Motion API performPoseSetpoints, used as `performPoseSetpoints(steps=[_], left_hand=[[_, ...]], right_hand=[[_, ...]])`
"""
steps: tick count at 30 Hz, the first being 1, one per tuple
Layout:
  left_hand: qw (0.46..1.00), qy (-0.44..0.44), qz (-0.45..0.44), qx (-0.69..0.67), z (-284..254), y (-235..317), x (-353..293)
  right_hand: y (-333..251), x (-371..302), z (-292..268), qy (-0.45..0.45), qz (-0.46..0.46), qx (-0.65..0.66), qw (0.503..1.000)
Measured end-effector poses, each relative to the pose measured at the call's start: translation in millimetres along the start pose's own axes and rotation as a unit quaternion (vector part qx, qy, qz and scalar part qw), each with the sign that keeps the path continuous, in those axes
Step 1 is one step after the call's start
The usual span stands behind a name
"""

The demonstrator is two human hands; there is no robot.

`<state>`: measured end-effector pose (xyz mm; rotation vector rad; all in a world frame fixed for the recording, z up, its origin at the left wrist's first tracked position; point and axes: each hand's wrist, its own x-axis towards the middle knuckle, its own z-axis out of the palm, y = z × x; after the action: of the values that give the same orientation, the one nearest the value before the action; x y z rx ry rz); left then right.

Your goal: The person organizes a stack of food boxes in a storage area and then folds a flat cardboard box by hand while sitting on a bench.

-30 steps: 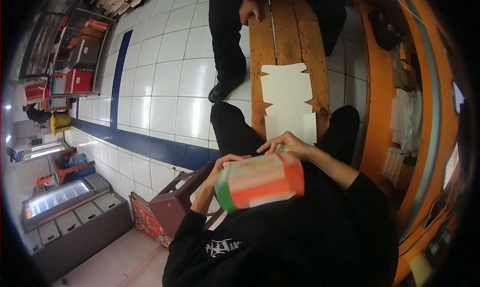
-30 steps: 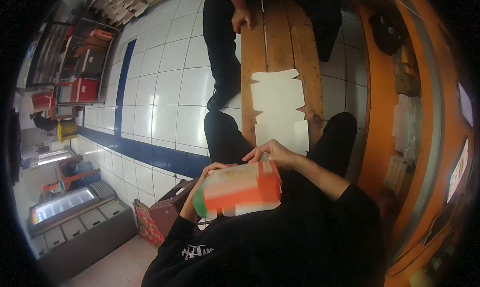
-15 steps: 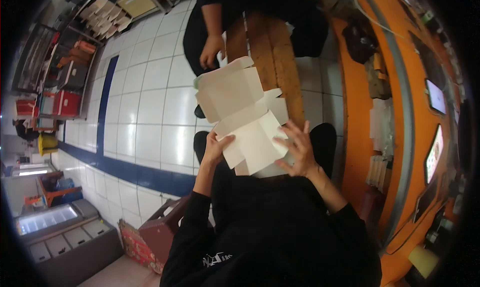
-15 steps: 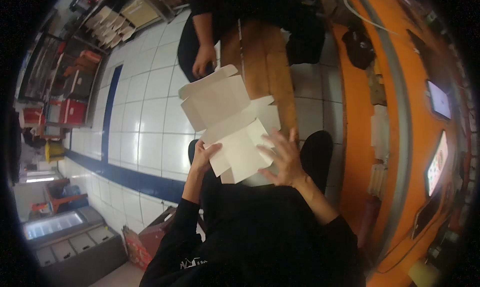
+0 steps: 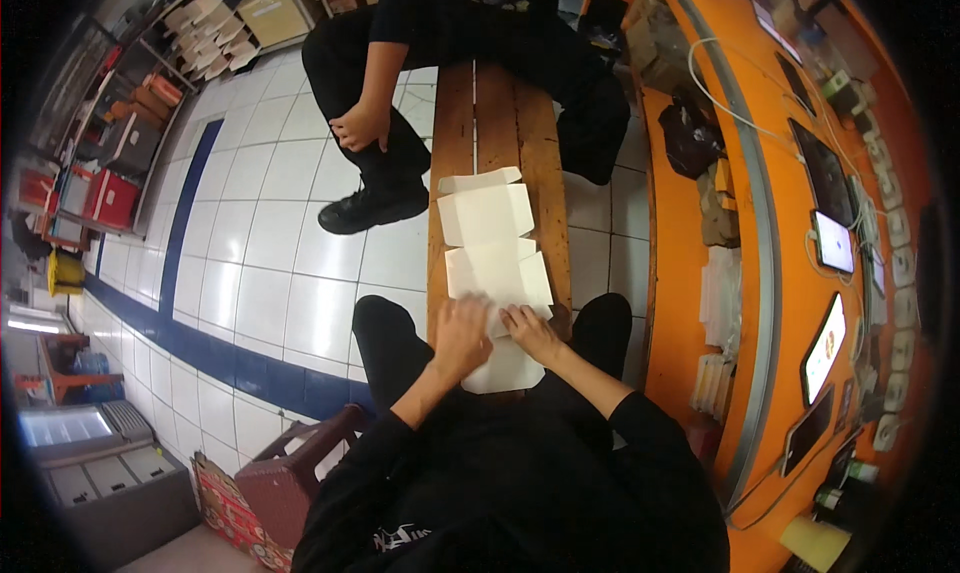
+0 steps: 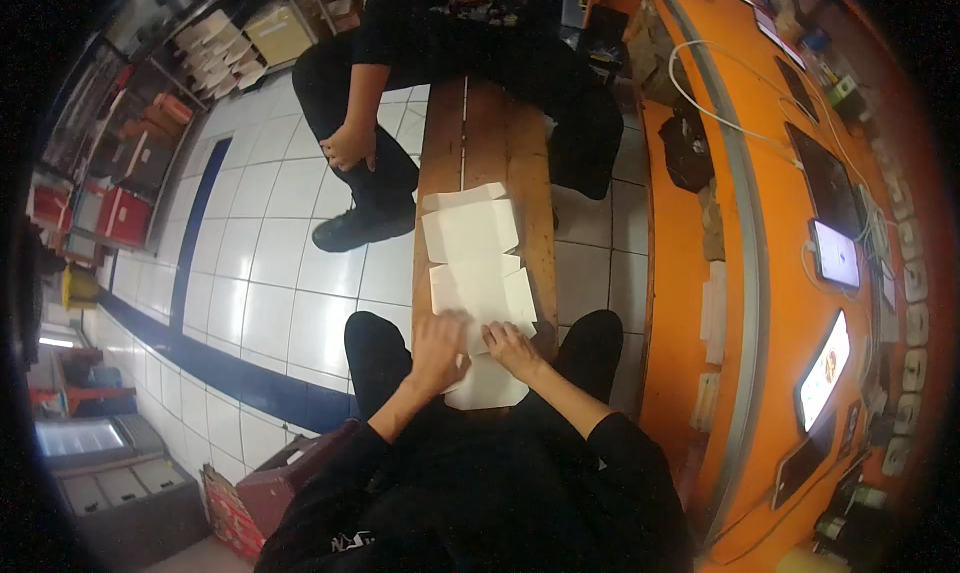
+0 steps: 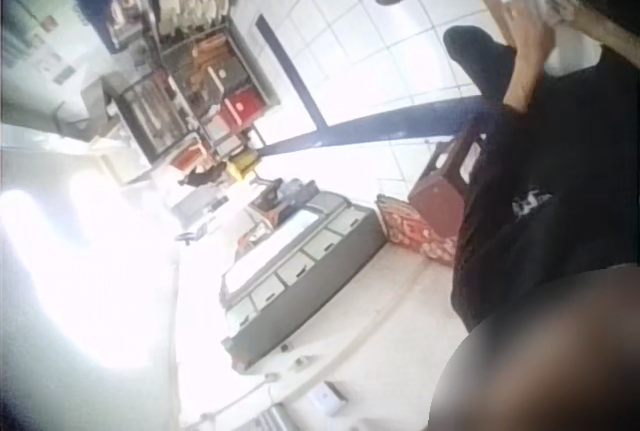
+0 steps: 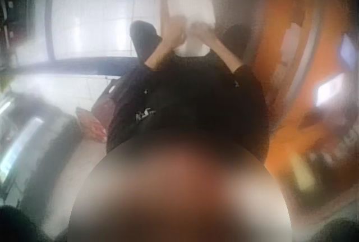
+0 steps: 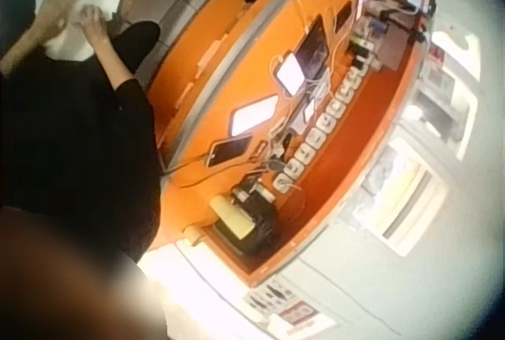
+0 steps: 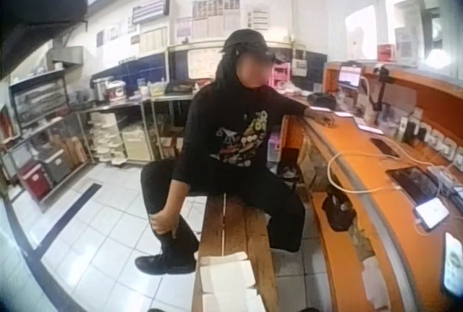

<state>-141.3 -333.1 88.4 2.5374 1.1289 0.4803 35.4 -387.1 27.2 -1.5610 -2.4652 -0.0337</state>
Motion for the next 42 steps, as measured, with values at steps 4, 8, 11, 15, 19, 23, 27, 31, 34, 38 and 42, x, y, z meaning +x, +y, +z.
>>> performPoseSetpoints(steps=[4,8,11,15,19,23,27,31,34,38,42], left_hand=[[0.988,-0.008,0.095,0.124,36,-5,-16],[0.983,-0.062,0.091,0.145,58,-15,-11],[0.981,-0.031,0.14,0.134,58,-26,-5],[0.984,-0.168,0.056,-0.037,42,-39,26],[0.971,-0.233,0.06,0.003,41,-47,37],[0.987,-0.152,0.029,0.033,43,-21,24],[0.993,-0.001,0.073,0.087,7,-9,1],[0.992,-0.063,0.08,0.081,1,25,-47],[0.983,-0.172,0.056,0.026,20,22,-82],[0.989,-0.127,-0.01,-0.074,35,4,-65],[0.947,0.082,-0.208,-0.231,87,-50,-69]], right_hand=[[0,14,-7,-0.055,-0.007,0.079,0.995],[2,22,-6,-0.109,-0.005,0.089,0.99],[4,36,-13,-0.104,0.037,0.12,0.987],[25,73,-27,-0.214,0.06,0.16,0.962],[36,86,-20,-0.273,0.019,0.139,0.952],[31,43,2,-0.228,0.062,0.12,0.964],[-18,13,-36,0.031,0.08,0.085,0.993],[-58,-31,-67,-0.017,0.144,0.151,0.978],[-69,-55,-52,-0.116,0.145,0.192,0.963],[-27,-64,10,0.014,0.225,0.273,0.935],[-10,-39,-22,0.143,0.457,0.2,0.855]])
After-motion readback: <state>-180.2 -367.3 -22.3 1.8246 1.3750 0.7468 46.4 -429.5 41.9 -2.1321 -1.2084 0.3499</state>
